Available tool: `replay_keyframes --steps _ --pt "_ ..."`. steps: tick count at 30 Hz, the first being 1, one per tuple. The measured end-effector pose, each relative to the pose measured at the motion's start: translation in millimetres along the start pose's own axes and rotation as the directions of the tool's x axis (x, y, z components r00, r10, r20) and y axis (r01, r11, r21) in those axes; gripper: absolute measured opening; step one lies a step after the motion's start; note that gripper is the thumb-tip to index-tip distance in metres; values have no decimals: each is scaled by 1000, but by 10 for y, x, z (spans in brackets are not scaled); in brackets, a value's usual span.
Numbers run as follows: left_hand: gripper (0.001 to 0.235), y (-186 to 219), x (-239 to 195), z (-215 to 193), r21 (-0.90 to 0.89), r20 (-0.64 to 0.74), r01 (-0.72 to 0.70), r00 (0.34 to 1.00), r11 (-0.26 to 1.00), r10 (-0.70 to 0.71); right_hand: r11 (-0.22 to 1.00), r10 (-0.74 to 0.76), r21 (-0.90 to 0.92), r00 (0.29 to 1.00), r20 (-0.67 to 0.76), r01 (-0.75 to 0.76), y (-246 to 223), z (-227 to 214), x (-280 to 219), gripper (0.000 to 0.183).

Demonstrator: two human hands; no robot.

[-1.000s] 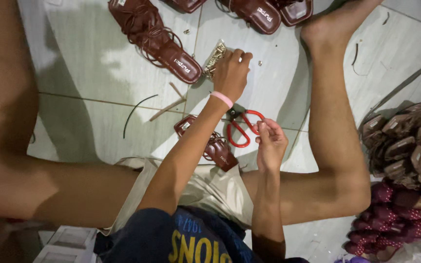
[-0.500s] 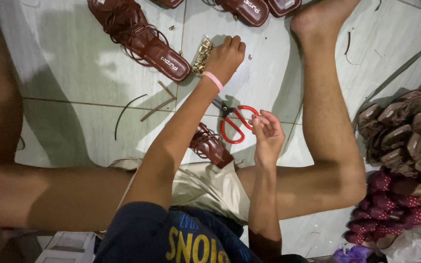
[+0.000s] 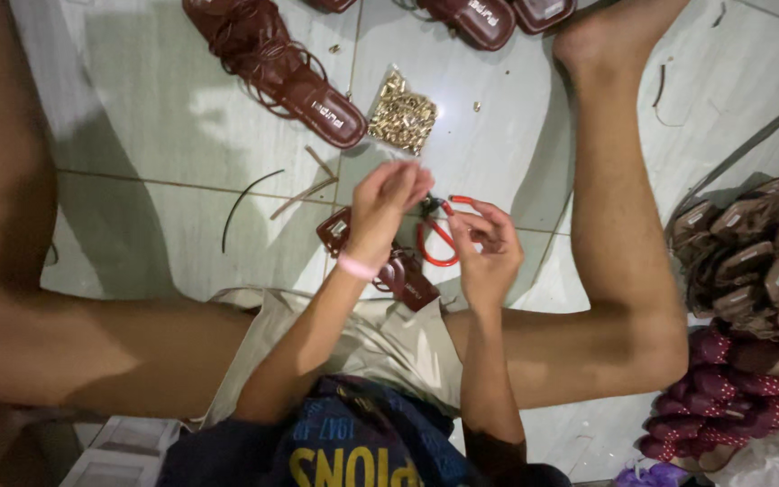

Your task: The person sits on the floor and uses red-handled scissors to cut a thin strip of material. They then thread the strip through a brown sandal and attach a small metal piece to secure it. The person repeats this process for multiple sandals, cutting strips and attaching metal pieces.

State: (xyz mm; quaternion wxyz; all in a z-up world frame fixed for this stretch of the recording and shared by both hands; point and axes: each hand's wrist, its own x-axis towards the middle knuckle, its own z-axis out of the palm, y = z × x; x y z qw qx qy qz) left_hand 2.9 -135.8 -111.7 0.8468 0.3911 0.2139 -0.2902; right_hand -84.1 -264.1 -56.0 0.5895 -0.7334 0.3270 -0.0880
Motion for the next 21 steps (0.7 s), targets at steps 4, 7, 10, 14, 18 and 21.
replay_keyframes --steps 4,7,10,14,18,21 --pt "22 9 -610 -237 -163 -36 82 995 983 -89 957 -173 -211 975 138 200 -303 215 -216 32" --pt "21 60 -843 -318 -186 -39 107 992 977 -116 893 -221 -334 941 257 301 -539 278 -318 35" --pt "20 92 -927 -372 -119 -40 88 995 989 -94 875 -283 -296 902 327 382 -680 314 -368 39" --pt "18 182 -961 -427 -3 30 -4 1000 1000 4 860 -302 -300 886 351 412 -764 316 -397 42" --pt "19 307 -985 -411 74 52 -47 998 996 44 872 -253 -323 903 347 369 -822 338 -394 45" --pt "20 368 -1004 -388 41 85 -66 994 997 62 885 -238 -303 903 357 353 -871 346 -408 47"
